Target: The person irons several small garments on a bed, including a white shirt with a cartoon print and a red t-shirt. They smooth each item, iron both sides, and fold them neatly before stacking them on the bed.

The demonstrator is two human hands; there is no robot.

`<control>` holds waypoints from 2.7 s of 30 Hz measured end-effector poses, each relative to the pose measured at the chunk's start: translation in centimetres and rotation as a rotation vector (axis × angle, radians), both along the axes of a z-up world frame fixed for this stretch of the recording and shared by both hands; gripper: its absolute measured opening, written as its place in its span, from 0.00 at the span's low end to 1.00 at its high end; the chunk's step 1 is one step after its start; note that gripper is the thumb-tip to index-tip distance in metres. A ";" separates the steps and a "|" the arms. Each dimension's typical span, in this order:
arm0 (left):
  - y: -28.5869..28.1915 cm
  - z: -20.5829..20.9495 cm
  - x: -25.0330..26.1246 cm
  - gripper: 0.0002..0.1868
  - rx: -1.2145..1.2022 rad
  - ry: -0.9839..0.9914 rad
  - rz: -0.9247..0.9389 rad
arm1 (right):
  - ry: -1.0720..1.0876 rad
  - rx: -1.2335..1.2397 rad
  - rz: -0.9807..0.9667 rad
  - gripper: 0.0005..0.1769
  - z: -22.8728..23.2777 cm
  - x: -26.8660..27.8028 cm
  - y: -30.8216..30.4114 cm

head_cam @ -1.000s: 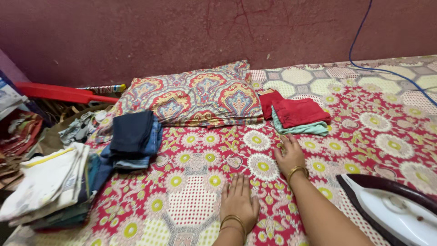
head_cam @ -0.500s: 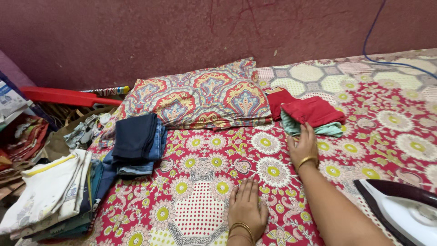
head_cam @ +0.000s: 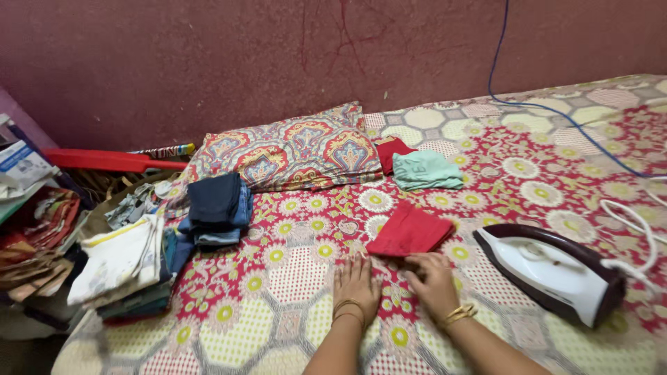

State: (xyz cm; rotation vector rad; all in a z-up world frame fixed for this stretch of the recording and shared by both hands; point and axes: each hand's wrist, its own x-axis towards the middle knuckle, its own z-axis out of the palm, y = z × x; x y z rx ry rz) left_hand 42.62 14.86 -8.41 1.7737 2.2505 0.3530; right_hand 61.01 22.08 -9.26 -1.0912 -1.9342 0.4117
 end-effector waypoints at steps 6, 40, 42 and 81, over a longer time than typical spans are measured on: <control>-6.3 -4.0 0.7 0.34 0.458 -0.498 0.124 | 0.470 -0.279 0.436 0.14 8.2 -3.0 -5.1; -12.6 8.5 5.1 0.10 0.723 -0.467 0.101 | 0.082 -0.126 0.108 0.54 0.8 5.0 -10.0; -12.6 11.2 5.4 0.10 0.767 -0.569 0.093 | 0.023 0.059 0.111 0.57 1.9 4.1 -10.3; -10.8 -2.7 -10.0 0.15 0.380 -0.491 0.467 | -0.297 -0.533 0.265 0.16 5.9 6.0 -3.5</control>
